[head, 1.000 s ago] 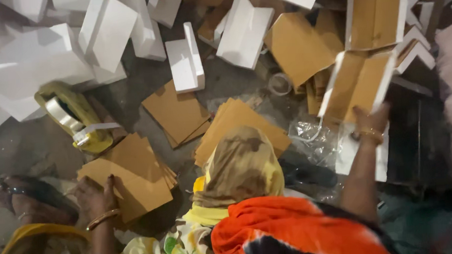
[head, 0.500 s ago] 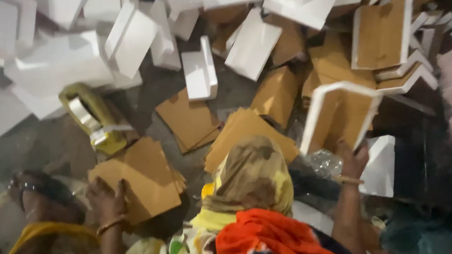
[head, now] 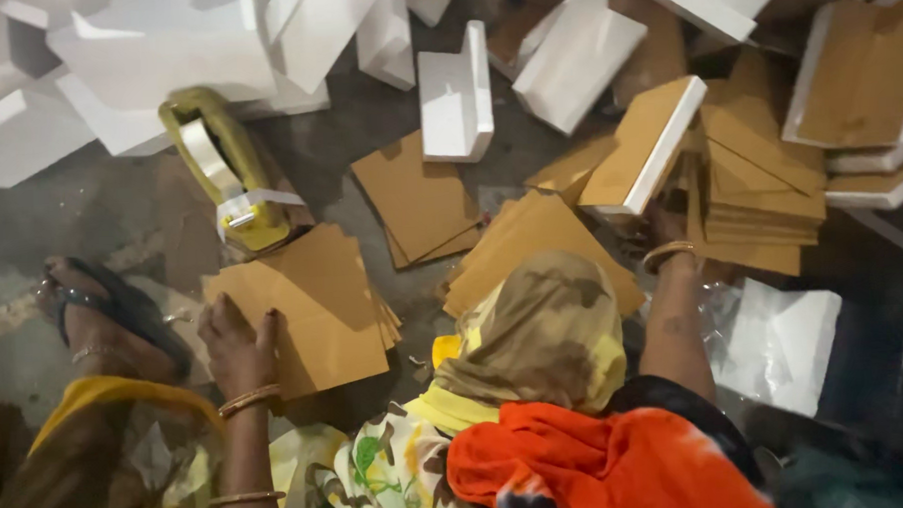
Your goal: The person sits on the floor and assembles small cardboard boxes. They fold the flaps of the cardboard pieces and secure them using a handheld tape dispenser. The person repeatedly picks up flat cardboard pieces, folds them into box shapes, and applies tape to seal the edges.
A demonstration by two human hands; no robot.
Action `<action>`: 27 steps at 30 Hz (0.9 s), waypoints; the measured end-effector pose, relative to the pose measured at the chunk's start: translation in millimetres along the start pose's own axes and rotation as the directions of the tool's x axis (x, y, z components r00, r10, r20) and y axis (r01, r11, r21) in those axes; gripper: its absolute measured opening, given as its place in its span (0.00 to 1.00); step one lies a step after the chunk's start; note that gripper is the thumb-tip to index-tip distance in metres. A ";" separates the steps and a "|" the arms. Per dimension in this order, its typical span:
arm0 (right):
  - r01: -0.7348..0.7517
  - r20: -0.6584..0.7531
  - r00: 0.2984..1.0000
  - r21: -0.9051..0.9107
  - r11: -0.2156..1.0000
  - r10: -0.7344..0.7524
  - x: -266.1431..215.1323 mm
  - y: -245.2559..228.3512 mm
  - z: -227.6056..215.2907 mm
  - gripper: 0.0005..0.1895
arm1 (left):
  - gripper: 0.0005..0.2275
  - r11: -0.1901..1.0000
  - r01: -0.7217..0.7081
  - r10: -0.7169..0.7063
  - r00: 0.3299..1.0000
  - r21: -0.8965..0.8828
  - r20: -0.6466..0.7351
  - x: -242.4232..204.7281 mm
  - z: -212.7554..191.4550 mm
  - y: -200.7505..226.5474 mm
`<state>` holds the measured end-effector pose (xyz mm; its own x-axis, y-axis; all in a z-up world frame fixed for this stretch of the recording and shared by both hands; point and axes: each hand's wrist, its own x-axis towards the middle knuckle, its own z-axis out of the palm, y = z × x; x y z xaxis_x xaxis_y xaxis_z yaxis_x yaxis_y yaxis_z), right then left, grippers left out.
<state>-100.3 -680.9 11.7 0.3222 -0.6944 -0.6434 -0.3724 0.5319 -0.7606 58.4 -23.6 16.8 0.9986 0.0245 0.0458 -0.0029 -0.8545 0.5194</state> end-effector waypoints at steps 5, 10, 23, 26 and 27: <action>0.108 -0.089 0.990 0.016 0.994 -0.106 11.0 14.4 2.3 0.34 | 0.35 0.997 0.078 -0.078 0.997 -0.013 0.023 2.6 -1.0 8.5; 0.357 -0.072 0.932 0.028 0.934 -0.354 -18.5 -20.2 22.3 0.34 | 0.35 0.998 0.056 -0.056 0.998 -0.002 0.027 1.4 7.0 -10.8; 0.772 0.860 0.043 0.294 0.563 -0.508 -376.0 -51.1 277.2 0.37 | 0.37 0.968 0.177 -0.165 0.983 -0.177 0.081 -9.6 74.3 -43.2; 0.710 0.907 -0.244 0.407 0.575 -0.342 -474.0 -19.9 335.8 0.37 | 0.40 0.973 0.053 -0.063 0.997 -0.224 -0.037 -27.2 61.3 -29.8; 0.675 0.894 -0.337 0.449 0.585 -0.296 -504.6 -8.2 354.5 0.37 | 0.41 0.941 -0.053 0.032 0.997 -0.335 -0.068 -31.8 55.1 -28.8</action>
<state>48.8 -163.1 311.7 0.7792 0.5101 0.3641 0.3902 0.0597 -0.9188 29.6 -28.3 -46.7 0.9922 0.0328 0.1204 -0.0729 -0.6311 0.7722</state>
